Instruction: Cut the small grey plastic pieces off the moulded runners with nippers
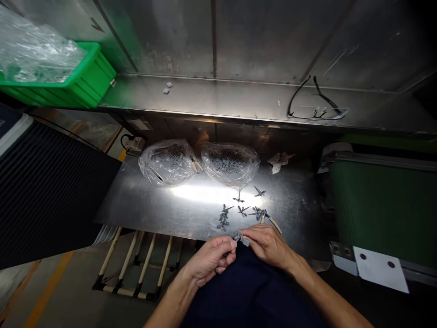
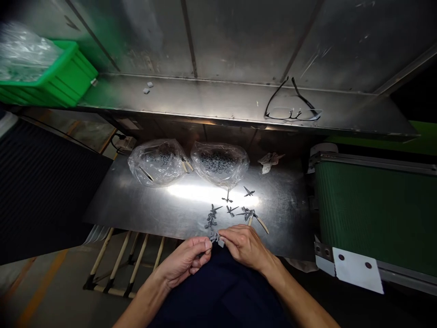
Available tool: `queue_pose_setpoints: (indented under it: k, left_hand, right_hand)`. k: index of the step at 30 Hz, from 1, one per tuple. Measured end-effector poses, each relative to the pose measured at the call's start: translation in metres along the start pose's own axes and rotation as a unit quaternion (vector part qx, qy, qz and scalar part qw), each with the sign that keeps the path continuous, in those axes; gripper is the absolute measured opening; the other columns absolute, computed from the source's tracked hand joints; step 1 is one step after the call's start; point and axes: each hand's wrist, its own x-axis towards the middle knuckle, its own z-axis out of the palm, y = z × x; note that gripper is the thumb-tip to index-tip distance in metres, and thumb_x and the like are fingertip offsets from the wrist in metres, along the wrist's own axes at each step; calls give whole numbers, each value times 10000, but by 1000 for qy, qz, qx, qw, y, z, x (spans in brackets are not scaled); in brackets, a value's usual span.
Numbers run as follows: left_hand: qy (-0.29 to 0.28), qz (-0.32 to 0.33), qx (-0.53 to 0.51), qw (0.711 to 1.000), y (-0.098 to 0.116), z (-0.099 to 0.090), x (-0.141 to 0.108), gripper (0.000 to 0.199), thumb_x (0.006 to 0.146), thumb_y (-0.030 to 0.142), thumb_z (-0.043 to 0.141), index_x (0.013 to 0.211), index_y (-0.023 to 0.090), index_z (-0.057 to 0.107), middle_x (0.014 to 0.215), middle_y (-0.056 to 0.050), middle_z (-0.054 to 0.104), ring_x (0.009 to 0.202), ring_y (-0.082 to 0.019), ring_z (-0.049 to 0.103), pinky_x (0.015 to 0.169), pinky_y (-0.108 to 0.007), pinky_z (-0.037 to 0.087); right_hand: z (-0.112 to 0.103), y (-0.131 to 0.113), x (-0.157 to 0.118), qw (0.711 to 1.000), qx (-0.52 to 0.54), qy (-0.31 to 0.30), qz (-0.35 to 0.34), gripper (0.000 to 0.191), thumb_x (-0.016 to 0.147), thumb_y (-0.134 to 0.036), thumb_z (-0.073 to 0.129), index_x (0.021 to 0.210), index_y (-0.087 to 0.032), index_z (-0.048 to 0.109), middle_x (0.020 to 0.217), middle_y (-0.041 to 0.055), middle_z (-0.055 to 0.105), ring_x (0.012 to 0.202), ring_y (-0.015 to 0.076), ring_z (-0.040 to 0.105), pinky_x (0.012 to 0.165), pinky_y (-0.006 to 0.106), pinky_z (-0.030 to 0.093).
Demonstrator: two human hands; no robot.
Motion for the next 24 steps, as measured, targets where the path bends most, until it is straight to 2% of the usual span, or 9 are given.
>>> queue_pose_setpoints:
  k: [2,4,7,9,11,14,20,24]
  left_hand:
    - [-12,-20,7,1000,1,-1,1,191,815,230,610,662,152,527,539,17,498,418,-32,221,397,-194,116]
    - [-23,-32,2,999,1,-2,2,151,785,178,593,645,148,543,527,3,516,412,-38,240,387,-192,128]
    - [-19,-30,-31,999,2,-6,2,144,790,195,606,664,151,553,560,-10,545,423,-48,279,380,-186,163]
    - [-7,-15,-65,998,2,-7,5,155,817,243,626,708,148,569,622,-20,572,447,-52,327,391,-180,215]
    - [9,6,-100,995,2,-9,8,165,839,275,642,766,133,601,689,-31,594,483,-55,385,419,-177,279]
    - [46,42,-154,986,1,-11,14,128,850,243,650,857,115,644,753,-40,615,532,-59,458,453,-176,344]
    - [104,99,-230,963,0,-11,12,123,831,121,616,931,101,686,939,-113,701,722,-123,626,613,-218,513]
    - [102,106,-245,958,11,-1,-4,213,841,129,579,997,58,705,1163,-198,691,992,-224,674,825,-291,561]
  right_hand:
    - [-4,24,-6,999,-39,9,34,268,983,-311,462,1057,-243,711,982,50,737,885,191,669,868,324,485]
    - [-11,55,-7,991,-81,30,99,263,998,-333,471,1053,-203,693,977,60,723,868,181,669,840,337,514]
    - [-20,98,-1,967,-143,53,203,254,987,-394,540,1019,-172,661,984,48,683,857,167,652,813,360,540]
    - [-21,116,9,955,-171,50,238,240,973,-385,571,1058,-177,653,1057,59,666,915,176,644,839,377,542]
    - [-16,123,21,946,-192,53,255,260,965,-369,585,1136,-180,636,1163,79,639,1006,202,628,892,417,531]
    - [3,119,35,938,-212,67,266,317,966,-358,582,1234,-188,598,1293,102,581,1127,240,585,963,472,497]
    - [54,113,52,937,-188,20,295,353,961,-406,585,1225,-171,596,1180,88,628,993,210,635,868,427,544]
    - [70,122,62,926,-180,24,330,350,966,-391,581,1235,-168,587,1183,89,624,997,213,634,866,429,545]
